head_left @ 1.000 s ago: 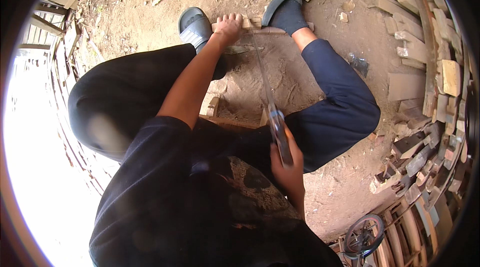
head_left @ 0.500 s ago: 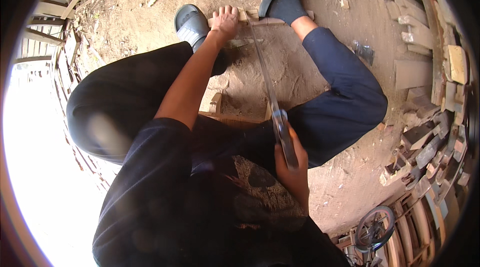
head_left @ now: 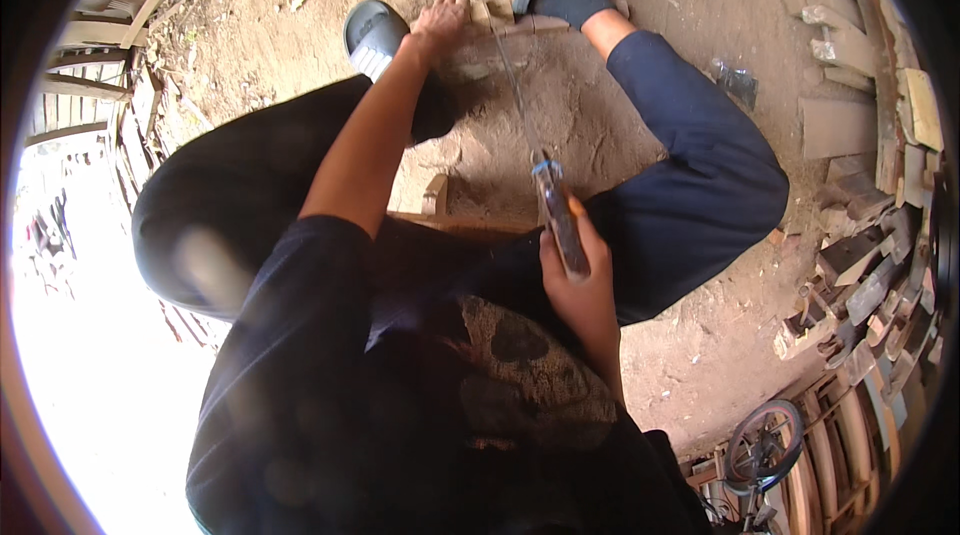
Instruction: The person sits on the ground and uses a hand axe to split small pieces of wood into smaller blocks. They then use a hand saw to cut the wood pieces further. The cut pieces are placed on the ground nearby.
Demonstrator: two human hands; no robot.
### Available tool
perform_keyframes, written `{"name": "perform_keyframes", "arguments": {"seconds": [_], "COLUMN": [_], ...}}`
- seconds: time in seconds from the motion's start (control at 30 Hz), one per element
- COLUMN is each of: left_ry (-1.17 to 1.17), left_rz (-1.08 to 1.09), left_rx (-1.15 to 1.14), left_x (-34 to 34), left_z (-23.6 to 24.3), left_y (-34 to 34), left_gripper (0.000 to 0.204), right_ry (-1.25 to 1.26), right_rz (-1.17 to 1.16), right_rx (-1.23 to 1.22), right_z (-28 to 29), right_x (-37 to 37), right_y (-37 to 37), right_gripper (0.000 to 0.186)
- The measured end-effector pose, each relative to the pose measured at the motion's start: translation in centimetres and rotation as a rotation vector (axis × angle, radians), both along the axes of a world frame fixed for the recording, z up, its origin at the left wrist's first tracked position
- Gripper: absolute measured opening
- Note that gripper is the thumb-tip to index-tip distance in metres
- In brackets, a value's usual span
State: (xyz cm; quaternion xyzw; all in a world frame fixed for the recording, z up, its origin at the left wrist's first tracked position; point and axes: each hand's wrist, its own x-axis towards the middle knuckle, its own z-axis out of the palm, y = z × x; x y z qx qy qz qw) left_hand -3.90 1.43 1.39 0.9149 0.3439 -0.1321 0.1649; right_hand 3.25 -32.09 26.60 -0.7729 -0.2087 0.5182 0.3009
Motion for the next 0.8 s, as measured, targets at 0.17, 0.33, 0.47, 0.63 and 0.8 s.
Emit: {"name": "perform_keyframes", "arguments": {"seconds": [0.17,0.33,0.47,0.63,0.8], "left_ry": [0.033,0.063,0.002,0.059,-0.007], "left_rz": [0.106,0.179,0.185,0.115,0.128], "left_rx": [-0.024,-0.003,0.008,0.016,-0.019], "left_x": [1.2,1.8,1.5,1.9,1.2], "left_z": [1.3,3.1,1.7,2.7,1.4], "left_y": [-0.2,-0.7,-0.4,0.1,-0.6], "left_gripper": [0.070,0.067,0.071,0.074,0.082], "right_ry": [-0.230,0.042,-0.211,-0.171,-0.212], "right_rz": [0.044,-0.012,0.052,0.094,0.125], "right_rx": [0.272,0.072,0.264,0.159,0.240], "right_z": [2.8,-0.2,1.5,0.7,1.9], "right_x": [-0.8,0.2,-0.2,0.0,-0.3], "right_y": [-2.8,1.2,-1.1,0.4,-0.8], "right_gripper": [0.051,0.047,0.053,0.055,0.056]}}
